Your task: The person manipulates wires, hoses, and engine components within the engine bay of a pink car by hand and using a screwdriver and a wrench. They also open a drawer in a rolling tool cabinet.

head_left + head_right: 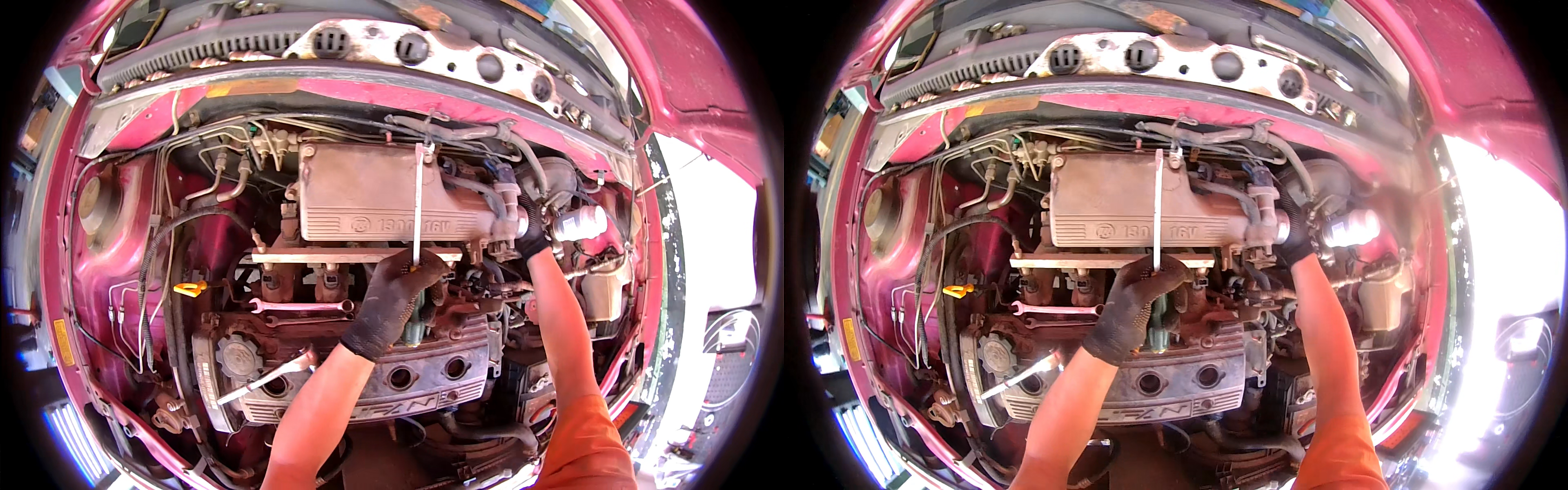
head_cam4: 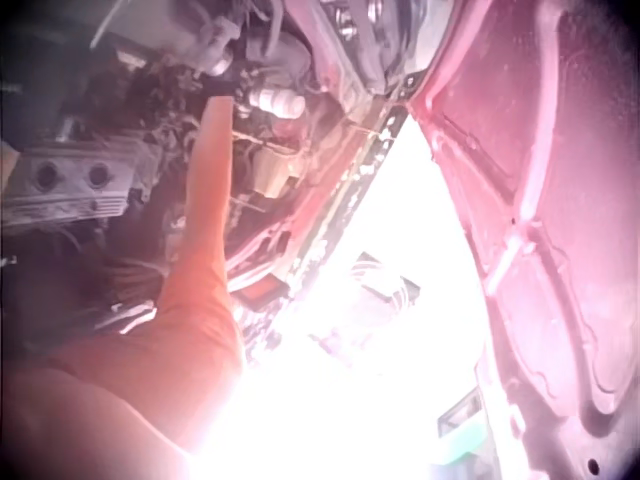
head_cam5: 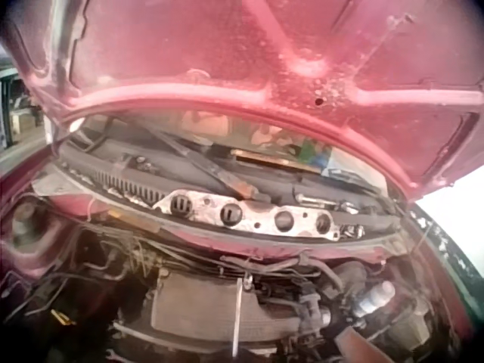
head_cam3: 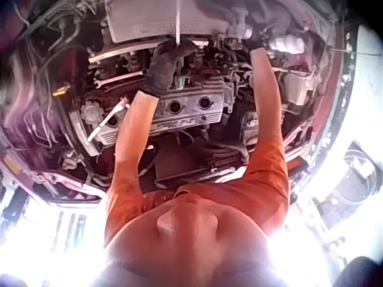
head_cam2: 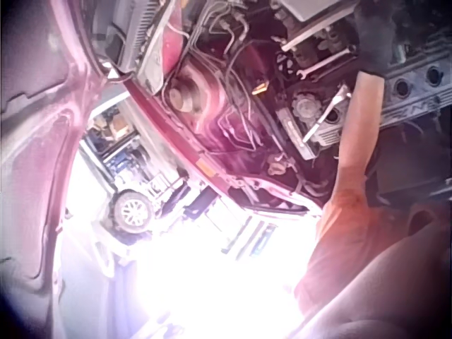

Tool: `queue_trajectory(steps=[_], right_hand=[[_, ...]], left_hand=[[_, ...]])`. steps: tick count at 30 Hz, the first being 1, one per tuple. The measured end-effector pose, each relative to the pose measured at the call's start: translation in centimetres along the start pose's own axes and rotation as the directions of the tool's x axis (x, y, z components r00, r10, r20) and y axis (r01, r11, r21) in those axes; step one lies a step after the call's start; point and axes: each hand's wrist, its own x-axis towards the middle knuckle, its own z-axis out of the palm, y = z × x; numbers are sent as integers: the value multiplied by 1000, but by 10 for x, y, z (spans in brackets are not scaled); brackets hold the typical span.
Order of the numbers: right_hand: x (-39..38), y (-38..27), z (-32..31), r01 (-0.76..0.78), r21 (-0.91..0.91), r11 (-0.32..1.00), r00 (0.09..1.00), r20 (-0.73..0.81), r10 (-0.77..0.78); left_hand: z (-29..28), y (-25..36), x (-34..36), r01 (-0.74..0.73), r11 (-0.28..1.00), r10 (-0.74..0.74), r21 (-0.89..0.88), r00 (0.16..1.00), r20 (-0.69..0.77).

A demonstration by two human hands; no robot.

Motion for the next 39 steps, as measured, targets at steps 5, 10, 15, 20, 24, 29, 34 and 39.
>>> queue_trajectory(steps=[5, 10, 15, 20, 24, 29, 34, 39], right_hand=[[8, 19, 5, -9, 58, 998, 998, 62, 6], [6, 28, 5, -14, -51, 999, 993, 118, 20], [-9, -14, 29, 63, -510, 858, 996, -19, -85], [-4, 44, -13, 175, -536, 826, 984, 74, -161], [-1, -25, 51, 115, -465, 878, 993, 81, -87], [-4, 44, -42, 178, -379, 908, 983, 117, -144], [13, 11, 22, 162, -713, 682, 980, 198, -26], [10, 10, 15, 107, -467, 878, 976, 217, -3]], left_hand=[[4, -3, 2, -31, 999, 33, 33, 997, -63], [12, 0, 2, -10, 999, 12, 48, 998, -54], [10, 2, -1, 0, 996, 8, 89, 996, -86], [17, -3, 3, -26, 996, 31, 81, 998, -56], [1, 8, -5, -26, 992, 39, 120, 993, -112], [24, -2, 3, 2, 996, 1, 84, 1000, -31], [7, 3, -1, -9, 996, 15, 89, 997, -71], [-1, 0, 0, 3, 1000, -2, 20, 999, -44]])
